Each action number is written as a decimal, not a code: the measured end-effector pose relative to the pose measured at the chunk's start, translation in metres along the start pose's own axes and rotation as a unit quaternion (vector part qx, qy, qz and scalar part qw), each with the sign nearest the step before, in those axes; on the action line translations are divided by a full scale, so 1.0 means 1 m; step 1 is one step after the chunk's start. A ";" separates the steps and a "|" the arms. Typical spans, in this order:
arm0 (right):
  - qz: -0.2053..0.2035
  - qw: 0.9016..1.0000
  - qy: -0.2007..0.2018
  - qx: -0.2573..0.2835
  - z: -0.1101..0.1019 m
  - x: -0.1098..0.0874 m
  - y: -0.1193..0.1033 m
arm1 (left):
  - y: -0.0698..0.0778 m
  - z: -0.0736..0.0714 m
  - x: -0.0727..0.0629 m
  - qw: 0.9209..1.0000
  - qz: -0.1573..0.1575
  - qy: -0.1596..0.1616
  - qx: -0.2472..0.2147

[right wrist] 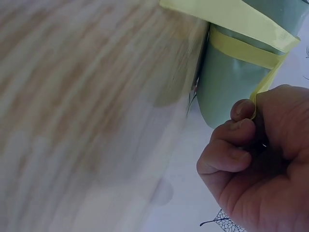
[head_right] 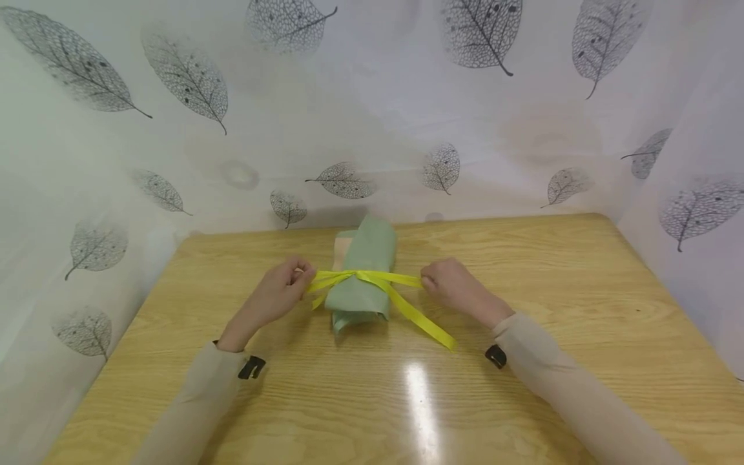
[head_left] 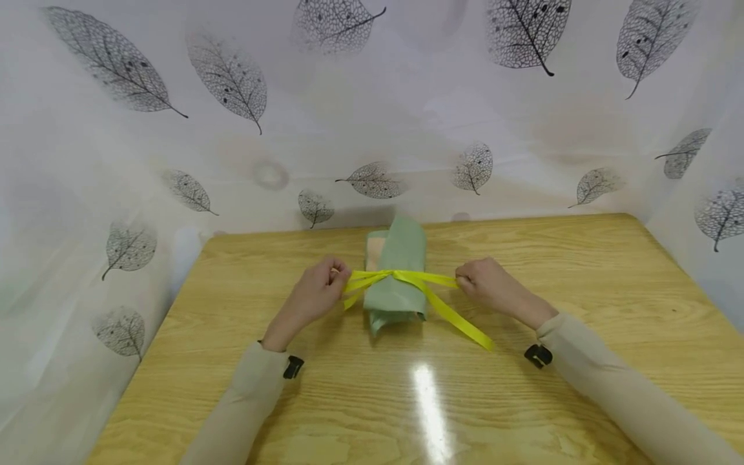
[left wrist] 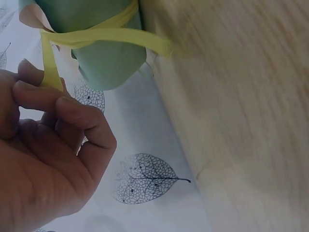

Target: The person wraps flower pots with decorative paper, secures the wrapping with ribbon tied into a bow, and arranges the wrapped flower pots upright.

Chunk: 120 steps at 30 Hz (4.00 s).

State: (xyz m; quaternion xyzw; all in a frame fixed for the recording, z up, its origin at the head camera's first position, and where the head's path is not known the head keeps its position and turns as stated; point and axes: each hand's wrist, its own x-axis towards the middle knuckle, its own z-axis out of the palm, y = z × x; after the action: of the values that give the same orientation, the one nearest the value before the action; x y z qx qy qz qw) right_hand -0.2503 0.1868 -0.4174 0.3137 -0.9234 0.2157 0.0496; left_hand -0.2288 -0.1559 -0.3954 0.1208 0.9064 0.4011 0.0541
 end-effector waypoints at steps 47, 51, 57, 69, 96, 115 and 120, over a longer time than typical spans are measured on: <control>0.049 0.998 -0.014 0.021 0.007 -0.006 0.001 | -0.002 -0.005 0.002 0.999 -0.018 0.006 -0.038; 0.098 0.991 0.011 0.086 0.001 -0.009 -0.002 | -0.001 -0.008 0.001 0.992 -0.019 0.029 -0.120; 0.191 0.953 0.106 0.211 -0.018 -0.016 -0.003 | -0.002 -0.012 -0.003 0.981 -0.023 0.075 -0.177; 0.190 0.922 0.017 0.336 -0.015 -0.022 -0.027 | -0.003 -0.005 -0.004 0.987 -0.079 -0.021 -0.139; 0.304 0.854 -0.151 0.395 0.014 0.040 -0.047 | 0.009 0.025 0.029 0.958 -0.158 -0.144 -0.192; 0.252 0.851 -0.164 0.430 0.015 0.030 -0.042 | 0.010 0.025 0.026 0.962 -0.123 -0.137 -0.201; 0.183 0.892 -0.126 0.393 0.014 0.027 -0.040 | 0.014 0.029 0.024 0.978 -0.063 -0.093 -0.174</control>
State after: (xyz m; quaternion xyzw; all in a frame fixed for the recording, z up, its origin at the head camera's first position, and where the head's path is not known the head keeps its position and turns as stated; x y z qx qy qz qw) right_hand -0.2470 0.1375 -0.4094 0.1577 -0.8026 0.5252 -0.2350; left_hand -0.2443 -0.1197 -0.4050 0.0890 0.8194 0.5359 0.1832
